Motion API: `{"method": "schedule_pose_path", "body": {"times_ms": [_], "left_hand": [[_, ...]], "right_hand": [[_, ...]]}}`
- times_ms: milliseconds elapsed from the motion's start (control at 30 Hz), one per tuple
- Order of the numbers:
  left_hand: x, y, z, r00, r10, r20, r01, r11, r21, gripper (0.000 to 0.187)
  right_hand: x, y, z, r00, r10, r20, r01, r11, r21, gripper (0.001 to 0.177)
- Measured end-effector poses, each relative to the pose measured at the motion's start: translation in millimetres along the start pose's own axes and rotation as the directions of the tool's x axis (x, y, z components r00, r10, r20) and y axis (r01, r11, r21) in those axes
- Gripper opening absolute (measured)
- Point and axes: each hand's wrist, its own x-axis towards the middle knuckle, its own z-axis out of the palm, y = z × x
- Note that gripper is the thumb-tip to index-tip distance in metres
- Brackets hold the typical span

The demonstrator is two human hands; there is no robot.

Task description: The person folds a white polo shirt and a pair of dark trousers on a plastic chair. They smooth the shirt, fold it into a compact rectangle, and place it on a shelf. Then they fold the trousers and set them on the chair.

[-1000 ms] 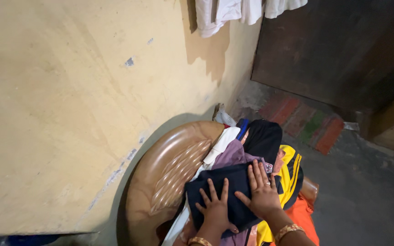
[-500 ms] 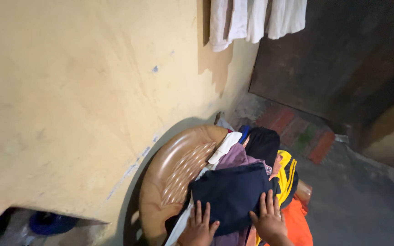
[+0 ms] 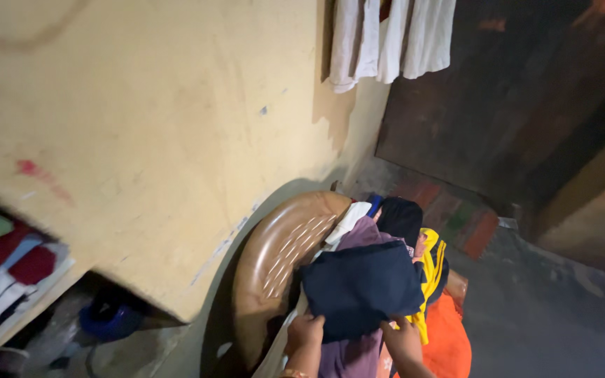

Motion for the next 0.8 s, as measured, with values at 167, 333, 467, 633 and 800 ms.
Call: {"method": "schedule_pose_path", "body": {"times_ms": [167, 333, 467, 633, 800], "left_hand": [[-21, 22, -1, 0.994, 0.107, 0.022, -0.107, 0.994, -0.021, 0.051], [-24, 33, 15, 0.993, 0.035, -0.116, -0.028, 0.997, 0.067, 0.063], [-1, 4, 29, 0.995, 0.092, -0.03, -0.097, 0.968, -0.23, 0.072], [31, -22, 42, 0.981, 0.189, -0.033, -0.192, 0.966, -0.172, 0.072], [23, -17, 43, 0.984, 0.171, 0.044, -0.14, 0.908, -0.394, 0.075]], "right_hand": [[-13, -29, 4, 0.753, 0.355, 0.554, -0.647, 0.552, 0.526, 0.033], [-45, -36, 13, 0.659, 0.39, 0.644, -0.729, 0.544, 0.416, 0.027], [-46, -33, 3, 0.619, 0.338, 0.709, -0.731, 0.578, 0.363, 0.032], [-26, -31, -23, 0.632, 0.345, 0.694, -0.732, 0.562, 0.386, 0.033], [-20, -19, -36, 0.601, 0.374, 0.706, -0.761, 0.539, 0.362, 0.033]]}}
